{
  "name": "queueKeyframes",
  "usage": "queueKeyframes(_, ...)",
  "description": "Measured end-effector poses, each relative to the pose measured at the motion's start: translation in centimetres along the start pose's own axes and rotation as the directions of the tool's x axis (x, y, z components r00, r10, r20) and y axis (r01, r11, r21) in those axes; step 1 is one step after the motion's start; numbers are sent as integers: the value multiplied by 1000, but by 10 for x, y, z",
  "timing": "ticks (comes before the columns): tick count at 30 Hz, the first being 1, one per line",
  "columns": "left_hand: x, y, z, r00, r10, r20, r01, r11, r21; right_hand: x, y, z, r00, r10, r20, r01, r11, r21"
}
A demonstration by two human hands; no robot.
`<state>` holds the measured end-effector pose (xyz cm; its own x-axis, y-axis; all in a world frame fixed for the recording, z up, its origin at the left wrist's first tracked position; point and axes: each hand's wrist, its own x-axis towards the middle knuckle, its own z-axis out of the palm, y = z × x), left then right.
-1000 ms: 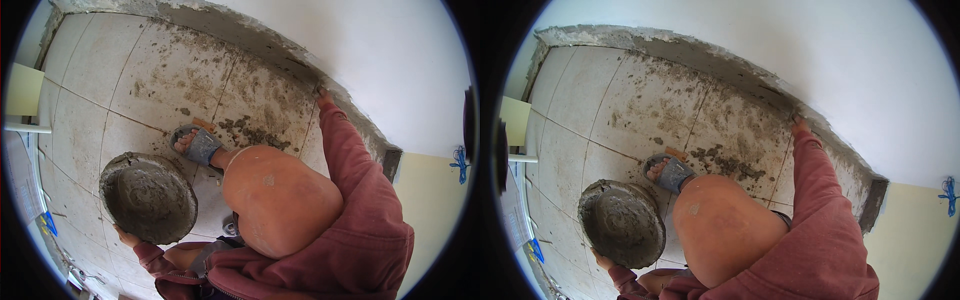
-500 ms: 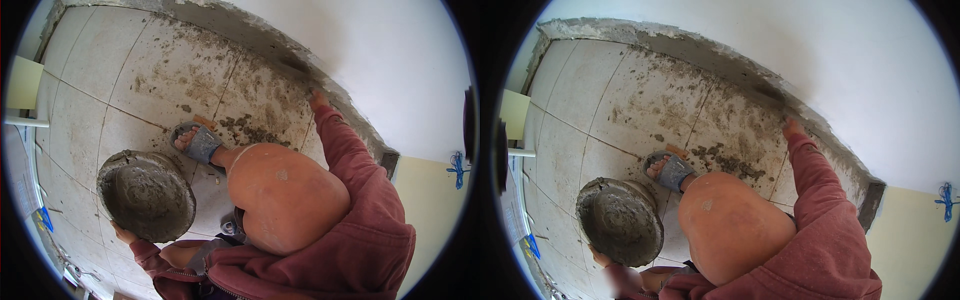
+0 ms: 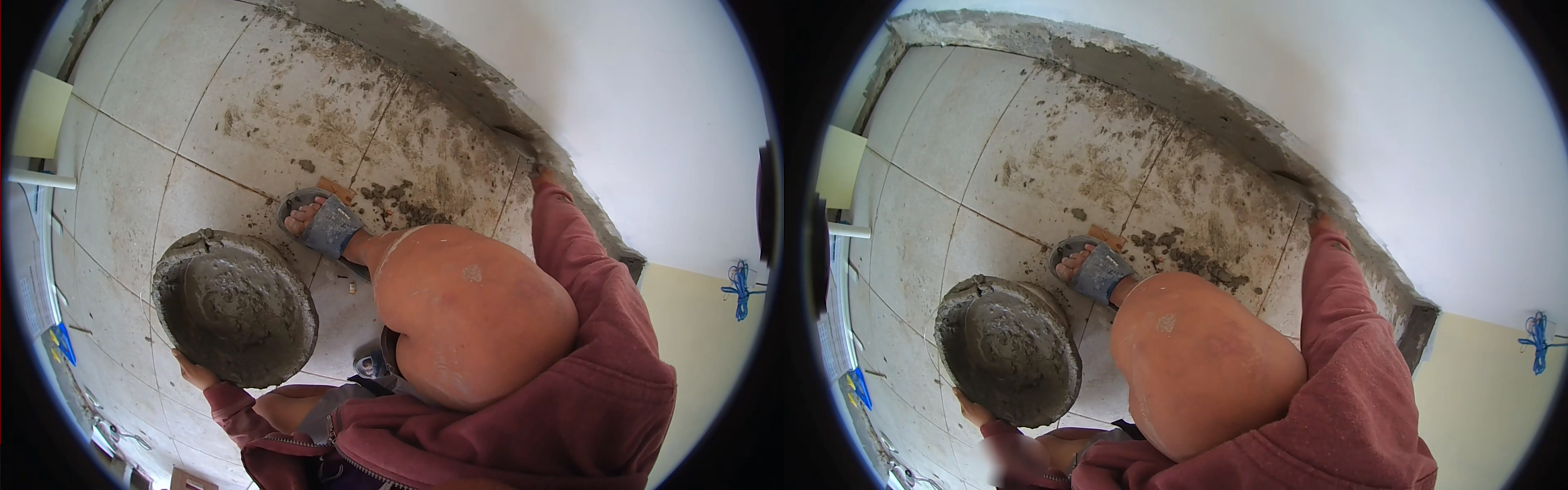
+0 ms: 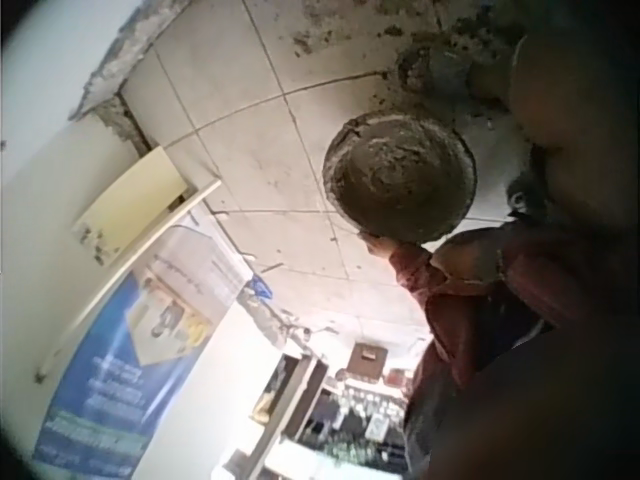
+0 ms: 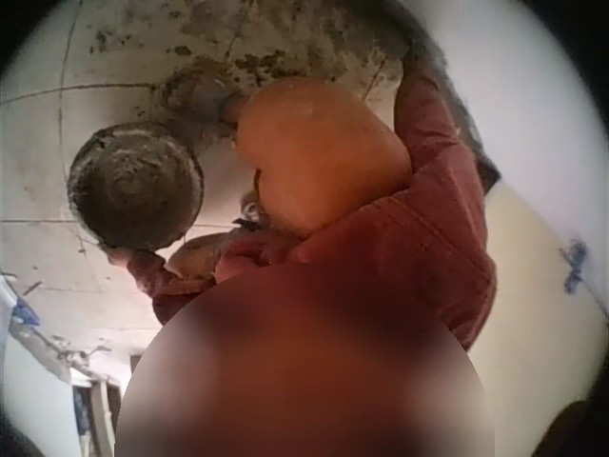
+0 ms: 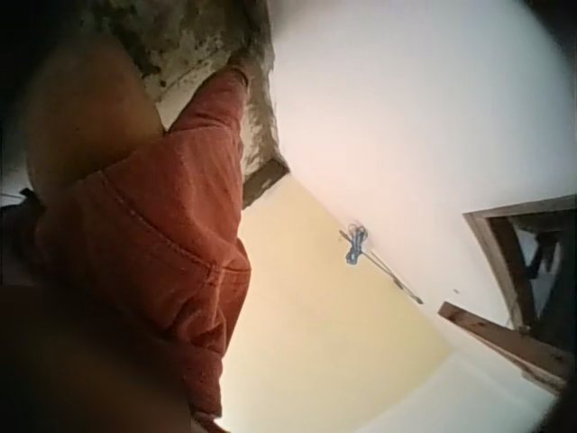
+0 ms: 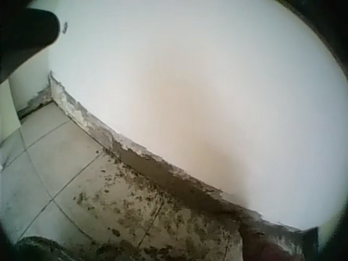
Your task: Applying mortar to the gap between the wall and the tiled floor using a trowel.
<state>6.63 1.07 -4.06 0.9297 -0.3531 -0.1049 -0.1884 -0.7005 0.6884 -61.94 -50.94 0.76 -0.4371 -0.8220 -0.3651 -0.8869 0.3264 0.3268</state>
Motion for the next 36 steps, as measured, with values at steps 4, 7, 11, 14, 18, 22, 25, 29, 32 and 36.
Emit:
queueKeyframes(4, -4, 7, -5, 1000, -17, 0, 17, 1000, 15, -39, 15, -44, 998, -64, -1, 62, 964, -259)
queueKeyframes(7, -6, 17, -4, 990, 141, -30, -136, 982, 128, -32, 5, -56, 980, -196, -39, 164, 901, -403)
queueKeyframes(11, -5, 55, 4, 982, -190, -10, 185, 968, -170, -36, -48, -81, 957, -285, -55, 239, 881, -409)
queueKeyframes(14, -8, 50, 5, 988, -155, -25, 151, 981, -121, -48, -88, -93, 955, -287, -81, 227, 875, -427)
queueKeyframes(18, -10, 43, -5, 990, -144, 7, 144, 982, -121, -93, -135, -112, 852, -456, -258, 373, 874, -312)
queueKeyframes(22, -12, 30, 4, 968, 242, -63, -216, 936, 277, -98, -127, -129, 851, -495, -177, 385, 816, -432)
queueKeyframes(25, -8, 51, 10, 976, -219, 8, 213, 938, -273, -80, -118, -123, 915, -403, 12, 313, 691, -652)
queueKeyframes(29, -11, 56, -2, 974, -225, 34, 225, 932, -285, -20, -141, -82, 895, -441, -73, 251, 631, -734)
queueKeyframes(32, -11, 41, 1, 987, -160, -7, 155, 965, -213, -30, -185, -82, 897, -432, -96, 188, 568, -802)
queueKeyframes(36, -14, 39, 5, 994, -93, -55, 79, 972, -220, -38, -218, -87, 836, -534, -128, 206, 521, -829)
